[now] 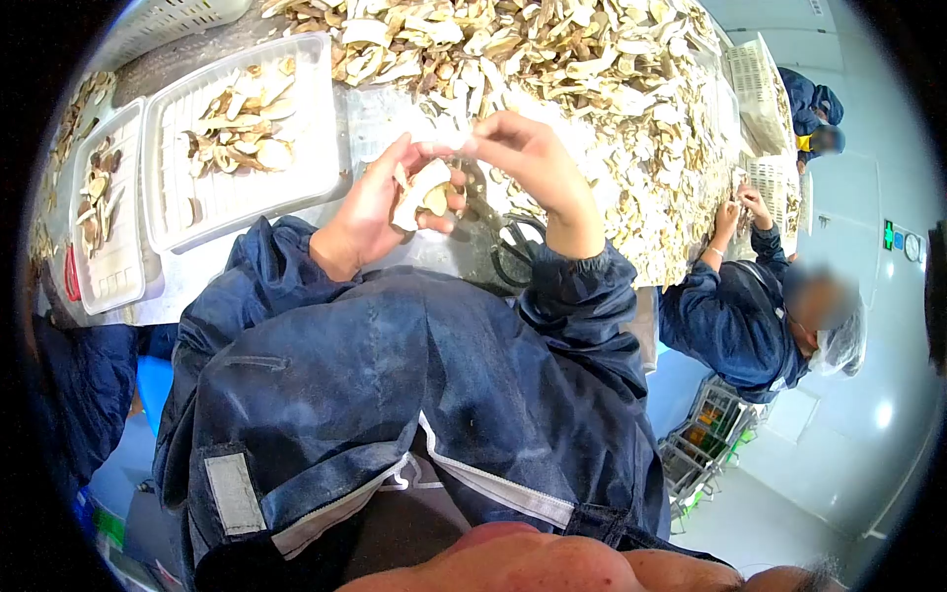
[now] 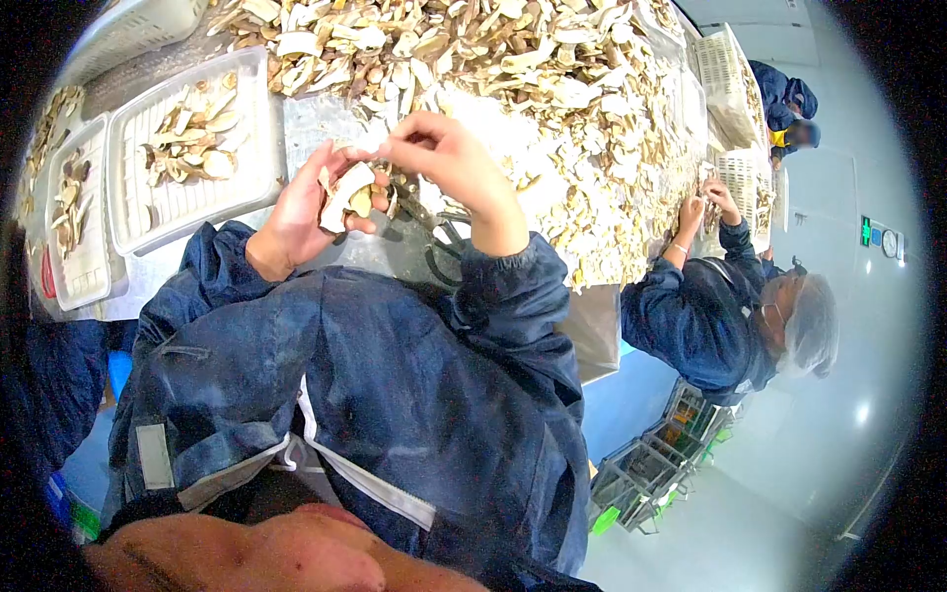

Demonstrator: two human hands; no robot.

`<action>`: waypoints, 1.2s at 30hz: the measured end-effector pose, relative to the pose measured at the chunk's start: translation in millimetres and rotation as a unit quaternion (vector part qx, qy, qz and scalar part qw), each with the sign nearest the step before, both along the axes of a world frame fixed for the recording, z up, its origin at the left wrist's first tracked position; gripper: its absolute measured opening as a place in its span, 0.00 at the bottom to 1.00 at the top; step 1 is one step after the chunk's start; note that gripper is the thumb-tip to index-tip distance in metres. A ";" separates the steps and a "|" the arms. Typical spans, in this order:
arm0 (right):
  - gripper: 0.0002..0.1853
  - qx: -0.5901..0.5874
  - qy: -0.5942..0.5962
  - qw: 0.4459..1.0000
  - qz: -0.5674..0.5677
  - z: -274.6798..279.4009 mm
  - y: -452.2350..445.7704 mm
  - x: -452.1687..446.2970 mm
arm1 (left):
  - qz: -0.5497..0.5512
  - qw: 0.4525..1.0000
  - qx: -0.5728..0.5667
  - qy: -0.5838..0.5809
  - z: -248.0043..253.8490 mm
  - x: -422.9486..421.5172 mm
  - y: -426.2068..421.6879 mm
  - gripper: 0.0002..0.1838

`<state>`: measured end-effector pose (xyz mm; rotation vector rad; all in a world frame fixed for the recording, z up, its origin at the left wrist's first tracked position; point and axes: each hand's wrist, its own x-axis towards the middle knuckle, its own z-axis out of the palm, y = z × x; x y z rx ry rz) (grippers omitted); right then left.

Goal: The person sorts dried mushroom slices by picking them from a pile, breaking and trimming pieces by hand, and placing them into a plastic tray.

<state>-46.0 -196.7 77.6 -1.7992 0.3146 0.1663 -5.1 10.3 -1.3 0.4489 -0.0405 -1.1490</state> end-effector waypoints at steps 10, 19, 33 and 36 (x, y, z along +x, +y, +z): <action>0.15 -0.449 -0.071 0.884 -0.114 -55.8 -1.6 37.8 | -0.031 0.999 0.025 -0.032 -9.5 2.0 1.8 0.24; 0.14 -0.213 -0.010 0.963 -0.167 -57.5 -32.4 5.0 | -0.033 0.999 -0.008 0.016 -4.1 -0.5 0.4 0.30; 0.09 -0.306 -0.060 0.939 -0.148 -21.3 -2.6 -40.4 | -0.058 0.998 -0.019 0.028 -6.8 -2.7 1.1 0.29; 0.10 -0.372 -0.078 0.911 -0.162 -32.4 -14.1 -39.9 | -0.056 0.998 -0.024 0.021 -7.2 -2.2 0.7 0.29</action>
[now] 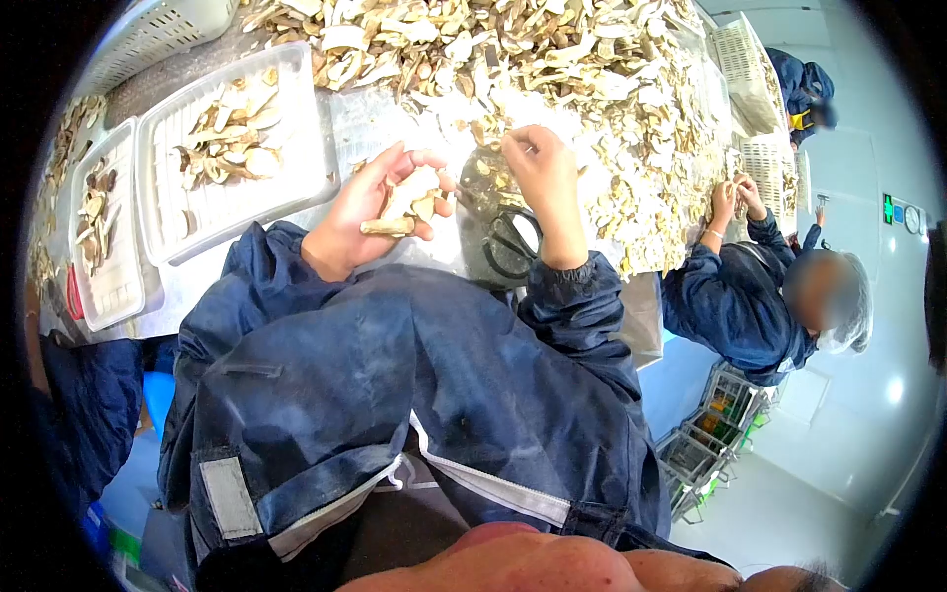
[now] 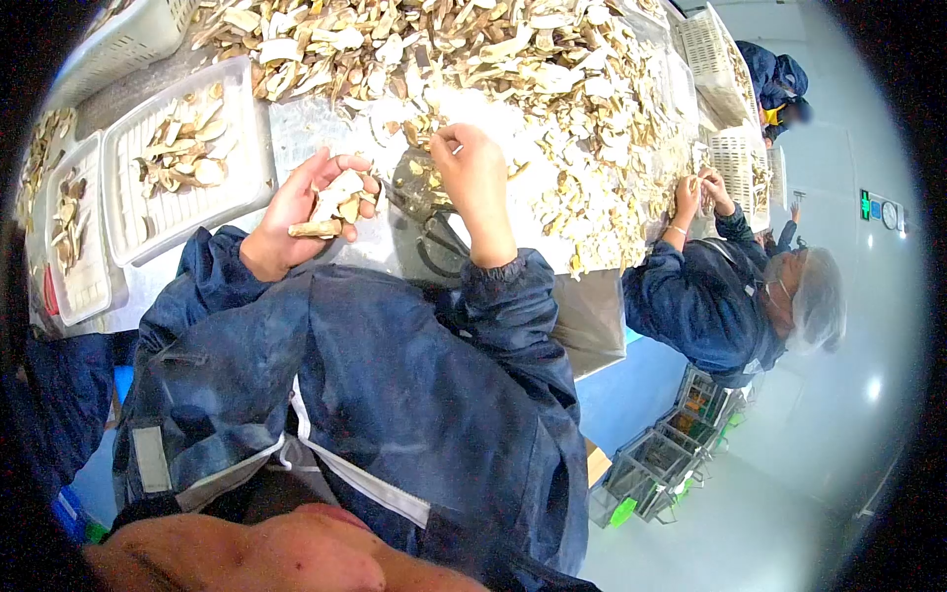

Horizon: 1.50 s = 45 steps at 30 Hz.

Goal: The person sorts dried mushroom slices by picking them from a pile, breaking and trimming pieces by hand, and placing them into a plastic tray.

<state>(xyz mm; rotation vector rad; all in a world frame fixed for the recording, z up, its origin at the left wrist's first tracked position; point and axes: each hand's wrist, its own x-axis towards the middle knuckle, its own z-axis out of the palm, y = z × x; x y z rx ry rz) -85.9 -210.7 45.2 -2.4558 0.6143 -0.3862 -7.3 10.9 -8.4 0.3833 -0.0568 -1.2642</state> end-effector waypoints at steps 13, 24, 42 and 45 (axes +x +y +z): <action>0.06 -0.178 0.015 0.981 0.075 -17.9 19.0 9.3 | -0.006 0.999 0.031 0.012 -0.1 0.7 0.9 0.26; 0.08 0.026 0.004 0.995 -0.093 8.7 -11.7 -14.2 | -0.001 0.999 0.050 0.008 0.0 1.4 -0.2 0.23; 0.11 0.392 -0.002 0.913 0.113 24.0 43.8 -5.9 | -0.033 0.998 0.047 0.004 3.9 0.2 0.2 0.21; 0.13 0.185 0.020 0.982 0.032 23.3 28.1 16.0 | -0.026 0.998 0.060 0.007 4.5 0.2 0.9 0.21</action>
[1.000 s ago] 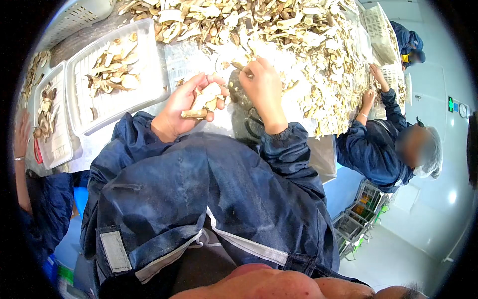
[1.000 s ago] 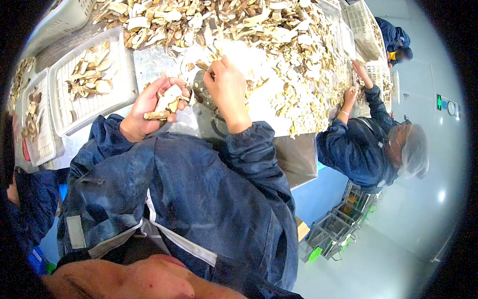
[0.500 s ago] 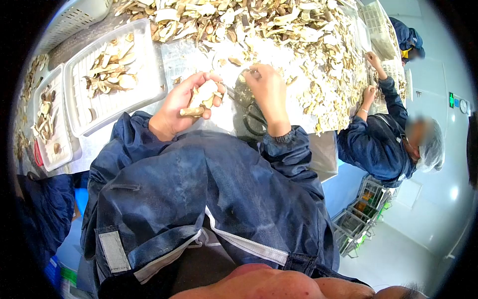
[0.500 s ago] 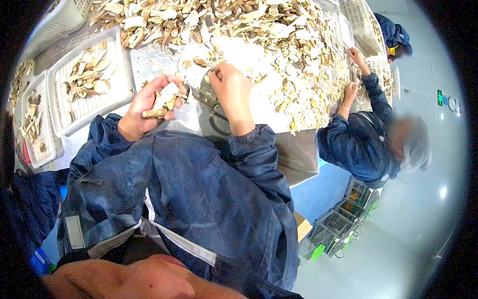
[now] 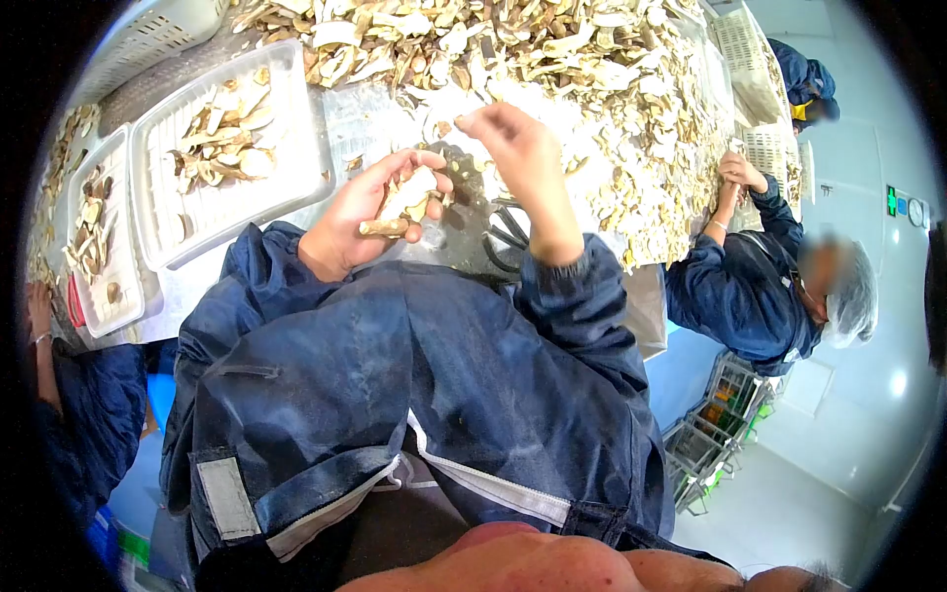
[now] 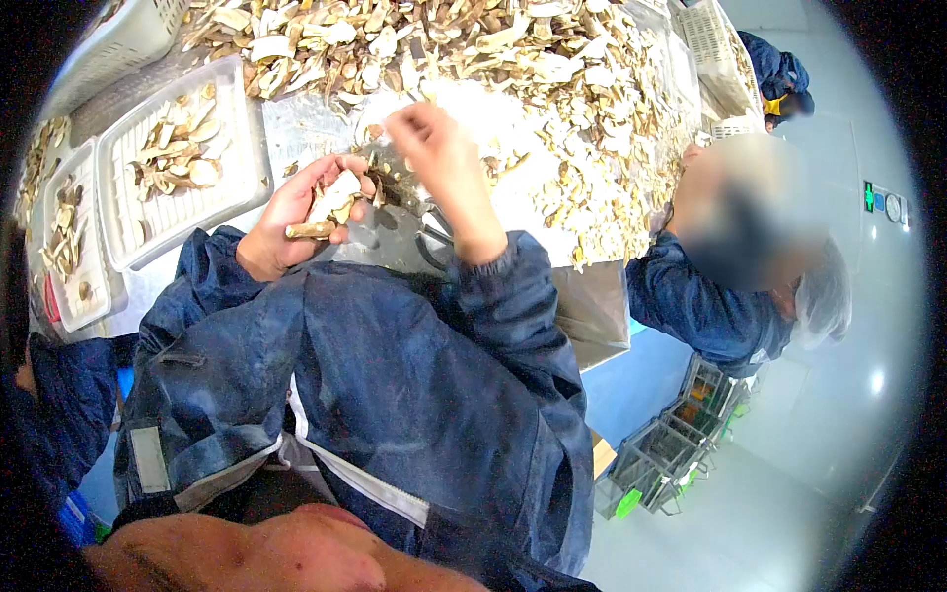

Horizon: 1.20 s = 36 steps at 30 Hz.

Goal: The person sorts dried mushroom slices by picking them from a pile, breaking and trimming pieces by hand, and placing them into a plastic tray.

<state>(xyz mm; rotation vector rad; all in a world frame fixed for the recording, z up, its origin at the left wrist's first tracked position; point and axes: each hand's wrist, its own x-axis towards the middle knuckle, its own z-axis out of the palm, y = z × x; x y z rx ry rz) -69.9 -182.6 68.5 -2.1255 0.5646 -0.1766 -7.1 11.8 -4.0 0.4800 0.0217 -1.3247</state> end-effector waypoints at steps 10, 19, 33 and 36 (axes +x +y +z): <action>0.15 -0.284 0.012 0.959 -0.016 -53.2 -59.4 21.8 | 0.004 1.000 -0.005 -0.008 -1.1 1.1 0.2 0.21; 0.14 -0.010 0.040 0.997 -0.063 -47.3 -68.4 -0.3 | 0.010 0.999 -0.031 -0.007 -1.8 0.0 -1.2 0.22; 0.17 -0.077 0.118 0.990 0.001 -11.5 -57.1 -4.8 | 0.016 1.000 -0.007 -0.017 -3.3 -2.0 -1.5 0.20; 0.15 -0.173 0.003 0.985 -0.001 -36.8 -58.9 20.3 | 0.015 1.000 -0.002 -0.021 -4.1 -0.8 -1.1 0.19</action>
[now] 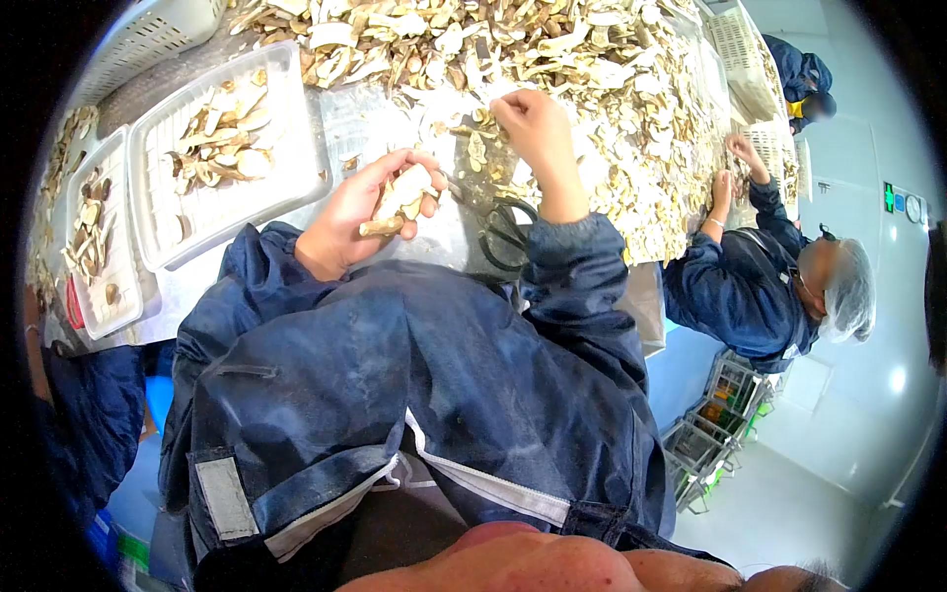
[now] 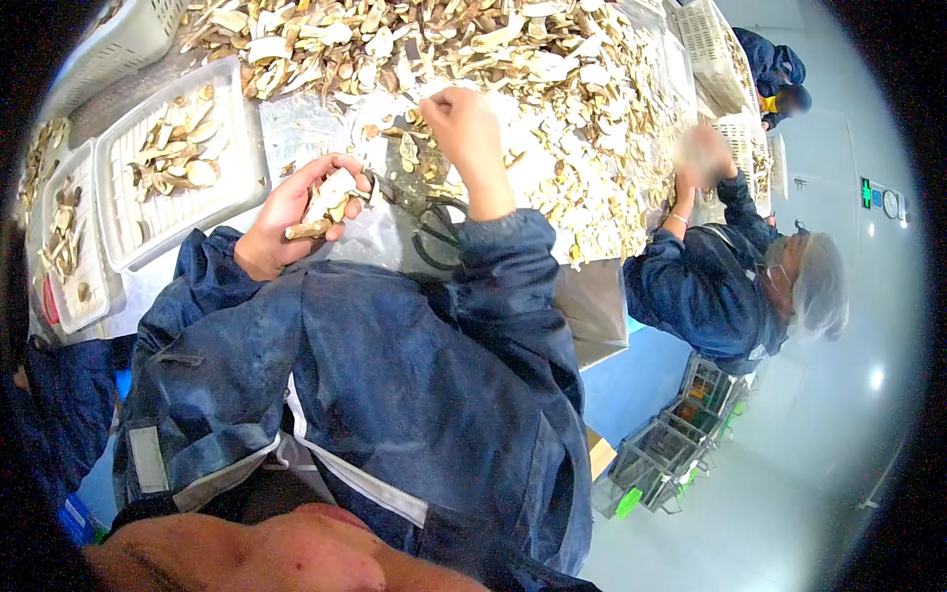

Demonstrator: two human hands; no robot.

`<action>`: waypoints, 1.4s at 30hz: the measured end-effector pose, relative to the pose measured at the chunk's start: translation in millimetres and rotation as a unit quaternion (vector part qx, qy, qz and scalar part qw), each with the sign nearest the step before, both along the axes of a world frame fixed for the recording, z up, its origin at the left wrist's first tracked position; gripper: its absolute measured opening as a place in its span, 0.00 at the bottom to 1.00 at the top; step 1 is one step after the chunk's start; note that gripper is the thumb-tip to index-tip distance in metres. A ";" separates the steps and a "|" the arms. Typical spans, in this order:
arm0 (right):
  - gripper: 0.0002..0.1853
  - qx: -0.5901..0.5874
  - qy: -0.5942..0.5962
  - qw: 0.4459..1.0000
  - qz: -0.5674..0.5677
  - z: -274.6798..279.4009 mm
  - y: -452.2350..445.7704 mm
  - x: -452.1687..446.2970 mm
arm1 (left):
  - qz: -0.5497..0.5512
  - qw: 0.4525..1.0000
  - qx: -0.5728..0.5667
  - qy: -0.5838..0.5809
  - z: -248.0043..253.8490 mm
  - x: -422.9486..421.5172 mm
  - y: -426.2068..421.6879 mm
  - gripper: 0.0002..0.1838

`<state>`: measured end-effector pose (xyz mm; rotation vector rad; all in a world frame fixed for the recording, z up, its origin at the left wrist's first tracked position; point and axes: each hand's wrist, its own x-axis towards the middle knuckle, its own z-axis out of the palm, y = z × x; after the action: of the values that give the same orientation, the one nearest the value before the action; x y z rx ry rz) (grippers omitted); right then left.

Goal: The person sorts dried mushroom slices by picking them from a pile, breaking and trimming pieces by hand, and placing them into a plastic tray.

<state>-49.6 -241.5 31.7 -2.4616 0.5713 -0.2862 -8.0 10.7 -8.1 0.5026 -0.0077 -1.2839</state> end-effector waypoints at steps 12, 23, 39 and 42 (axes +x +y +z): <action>0.16 -0.055 0.067 0.995 0.048 5.2 3.0 8.5 | -0.003 1.000 -0.023 0.003 5.0 0.3 0.2 0.19; 0.19 -0.140 0.037 0.989 -0.008 -12.3 16.5 38.7 | 0.006 1.000 -0.006 -0.002 3.3 2.2 0.4 0.19; 0.15 0.012 -0.034 0.999 -0.031 -2.9 7.7 -8.2 | 0.005 1.000 -0.016 -0.019 3.9 3.0 1.3 0.20; 0.15 -0.022 0.003 0.996 -0.081 0.7 1.2 -9.8 | 0.004 1.000 -0.019 -0.017 3.0 2.7 0.4 0.20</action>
<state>-59.5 -240.3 32.3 -2.4622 0.7777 -0.3588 -5.2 11.1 -5.1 0.4913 -0.0584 -1.2640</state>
